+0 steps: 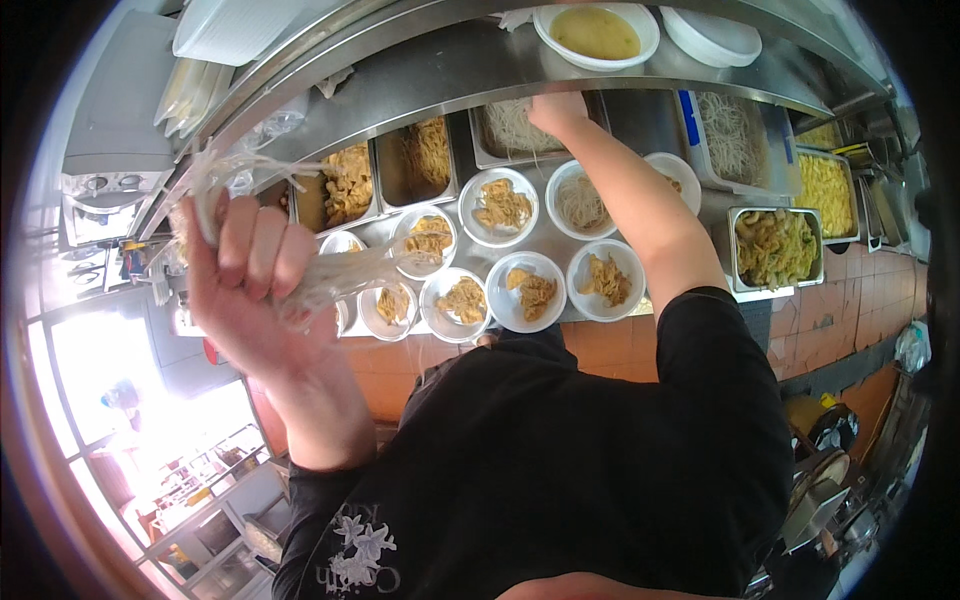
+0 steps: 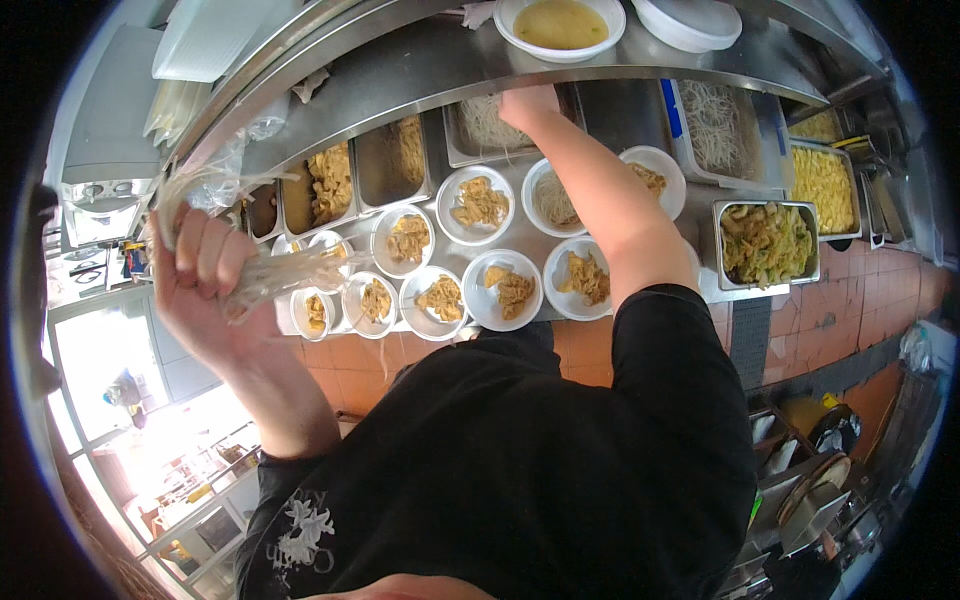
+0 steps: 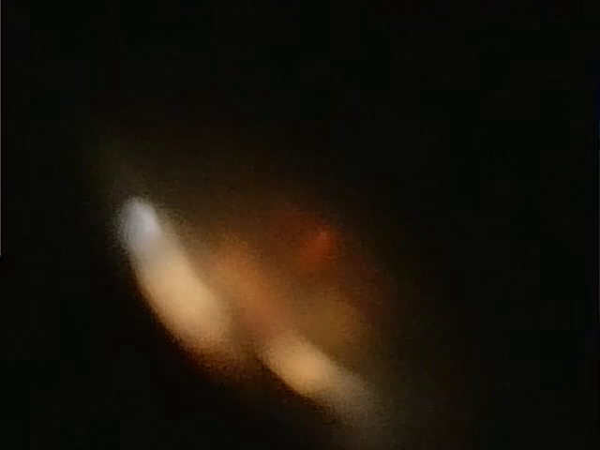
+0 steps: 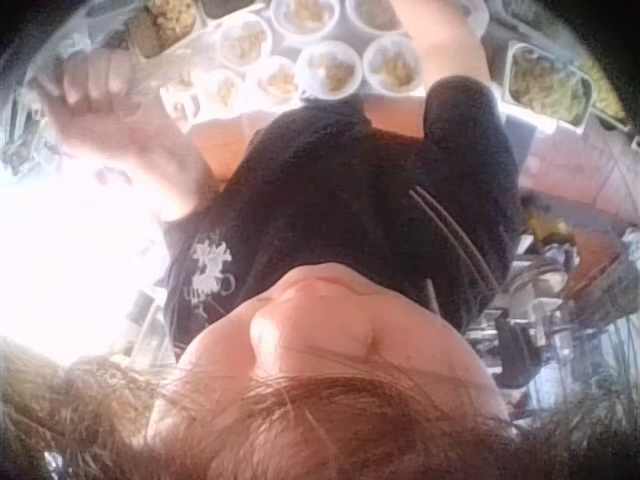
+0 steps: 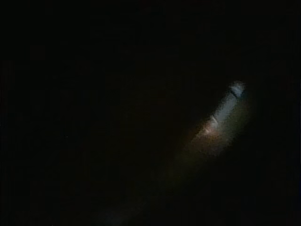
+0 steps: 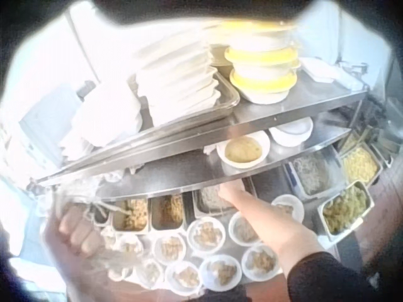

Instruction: The person assembles multiple noodle bowls by placing noodles and toppings into white bowls arranged on a stainless steel counter. They use tongs to add toppings from metal trays and handle noodles by hand, moving between bowls in a repetitive sequence.

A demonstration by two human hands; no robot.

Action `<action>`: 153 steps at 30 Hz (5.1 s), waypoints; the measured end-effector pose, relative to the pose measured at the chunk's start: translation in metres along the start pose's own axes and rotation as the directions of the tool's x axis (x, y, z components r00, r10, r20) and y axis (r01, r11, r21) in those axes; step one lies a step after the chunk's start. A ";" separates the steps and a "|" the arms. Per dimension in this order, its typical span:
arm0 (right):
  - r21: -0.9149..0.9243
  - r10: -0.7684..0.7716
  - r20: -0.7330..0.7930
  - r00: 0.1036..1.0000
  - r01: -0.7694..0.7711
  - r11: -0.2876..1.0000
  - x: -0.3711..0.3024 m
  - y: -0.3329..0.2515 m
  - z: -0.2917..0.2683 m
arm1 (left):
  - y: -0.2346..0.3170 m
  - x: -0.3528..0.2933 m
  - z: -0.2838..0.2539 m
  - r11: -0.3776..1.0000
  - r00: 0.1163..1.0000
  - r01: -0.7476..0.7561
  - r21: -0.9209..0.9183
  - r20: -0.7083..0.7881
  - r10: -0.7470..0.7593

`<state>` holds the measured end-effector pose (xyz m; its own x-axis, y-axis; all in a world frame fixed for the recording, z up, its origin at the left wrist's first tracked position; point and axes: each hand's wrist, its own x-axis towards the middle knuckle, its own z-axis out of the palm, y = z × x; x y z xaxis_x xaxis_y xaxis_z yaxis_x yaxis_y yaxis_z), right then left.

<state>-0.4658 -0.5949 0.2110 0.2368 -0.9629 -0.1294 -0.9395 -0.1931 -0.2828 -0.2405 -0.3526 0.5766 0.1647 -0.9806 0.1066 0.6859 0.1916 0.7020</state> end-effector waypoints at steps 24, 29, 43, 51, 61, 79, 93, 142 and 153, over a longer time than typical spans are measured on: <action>0.949 -0.062 0.141 0.988 -0.117 0.293 -0.310 -0.133 0.063 | -0.140 -0.087 -0.117 0.821 0.854 0.507 0.262 -0.285 -0.436; 0.883 0.058 0.449 0.891 -0.453 0.121 -0.322 -0.098 0.099 | -0.194 -0.119 -0.202 0.528 0.794 0.571 0.629 -0.258 -0.551; 0.482 0.055 0.052 0.997 -0.073 0.873 -0.334 -0.058 0.102 | -0.238 -0.144 -0.281 -0.005 0.764 -0.358 0.934 0.289 -0.577; 0.285 -0.005 0.102 0.995 -0.025 0.958 -0.304 -0.067 0.076 | -0.261 -0.145 -0.283 -0.053 0.563 -0.515 0.855 0.291 -0.773; -0.081 -0.188 0.270 0.944 0.216 0.973 -0.265 -0.061 0.071 | -0.196 -0.143 -0.320 -0.263 0.961 -0.054 0.963 -0.022 -0.275; -0.088 -0.334 0.369 0.867 0.390 0.917 -0.225 -0.013 0.116 | -0.201 -0.164 -0.334 -0.118 0.969 0.145 0.982 -0.165 -0.183; -0.051 -0.311 0.557 0.770 0.406 0.912 -0.196 -0.037 0.116 | -0.200 -0.152 -0.297 -0.077 0.684 -0.320 0.944 0.174 -0.709; -0.222 -0.021 -0.053 0.998 0.008 0.975 -0.037 -0.020 0.008 | -0.277 -0.126 -0.297 -0.033 0.572 -0.587 0.809 0.386 -0.724; -0.293 -0.098 -0.025 0.995 0.086 0.952 -0.009 0.015 0.004 | -0.247 -0.130 -0.297 0.154 0.696 -0.367 0.918 0.380 -0.609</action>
<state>-0.4815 -0.5883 0.2037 0.3213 -0.9439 -0.0770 -0.9467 -0.3221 -0.0015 -0.2210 -0.2601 0.1800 -0.5730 -0.8151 -0.0856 -0.6048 0.3500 0.7154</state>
